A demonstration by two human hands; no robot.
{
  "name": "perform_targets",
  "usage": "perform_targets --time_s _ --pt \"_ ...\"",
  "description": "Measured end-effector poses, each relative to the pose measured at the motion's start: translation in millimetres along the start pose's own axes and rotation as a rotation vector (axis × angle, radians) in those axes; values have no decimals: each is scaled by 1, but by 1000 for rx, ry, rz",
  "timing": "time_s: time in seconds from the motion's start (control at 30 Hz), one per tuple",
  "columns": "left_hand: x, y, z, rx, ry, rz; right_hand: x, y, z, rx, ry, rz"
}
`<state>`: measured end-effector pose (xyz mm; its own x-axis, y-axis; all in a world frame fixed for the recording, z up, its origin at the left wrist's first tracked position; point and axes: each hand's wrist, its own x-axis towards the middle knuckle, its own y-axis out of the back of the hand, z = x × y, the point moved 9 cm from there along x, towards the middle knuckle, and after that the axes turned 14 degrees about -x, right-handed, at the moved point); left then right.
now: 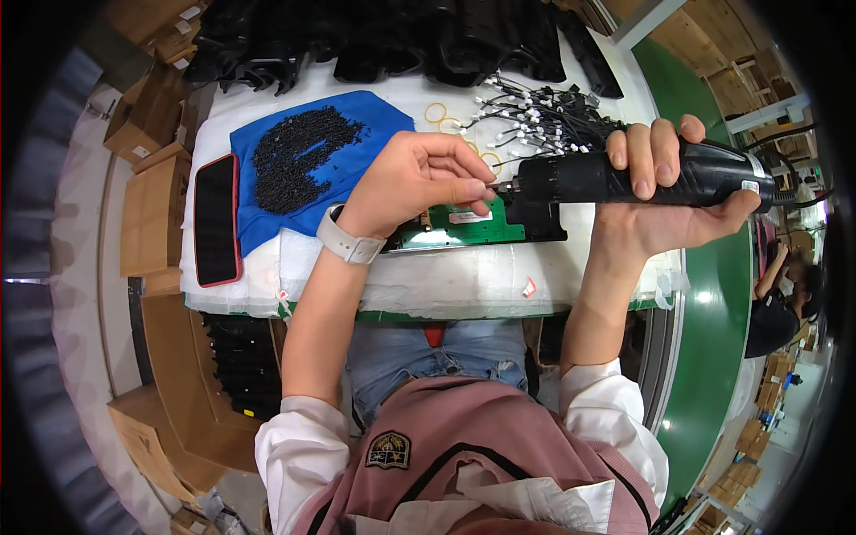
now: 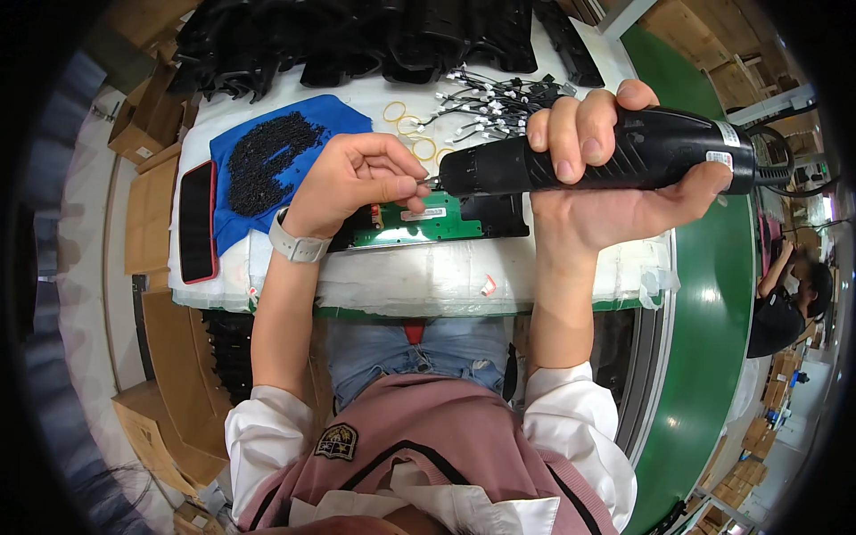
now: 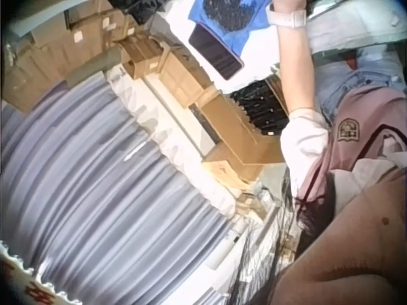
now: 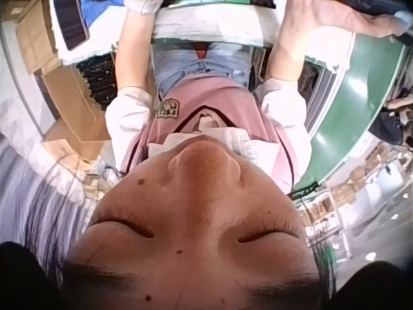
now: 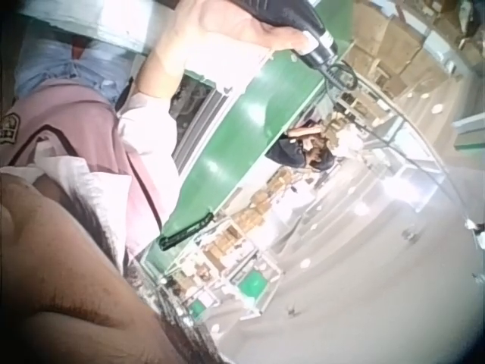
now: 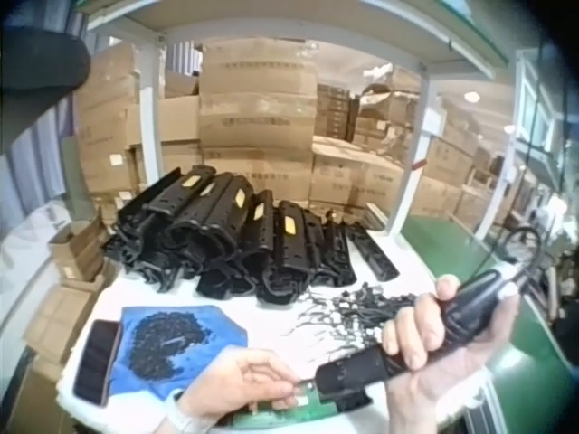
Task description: Assembling plastic electronic housing components by placing internal parts and securing them with small screws using an electric screwdriver.
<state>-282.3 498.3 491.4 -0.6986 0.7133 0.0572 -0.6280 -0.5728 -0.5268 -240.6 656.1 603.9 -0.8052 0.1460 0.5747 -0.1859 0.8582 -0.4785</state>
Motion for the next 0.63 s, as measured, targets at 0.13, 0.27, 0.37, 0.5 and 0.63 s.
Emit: perform_targets --time_s 0.13,0.27,0.37,0.5,0.63 --pt "-2 6 7 13 -46 35 4 -9 -2 23 39 -13" --pt "-3 2 8 -4 -34 16 6 -10 -4 29 38 -45" --pt "-3 2 8 47 -52 -2 8 -9 1 -2 -9 -91" --pt "-4 -1 9 98 -54 -49 15 -16 8 19 -59 -139" --pt "-9 -4 15 108 -19 -102 21 -24 16 123 -137 -199"
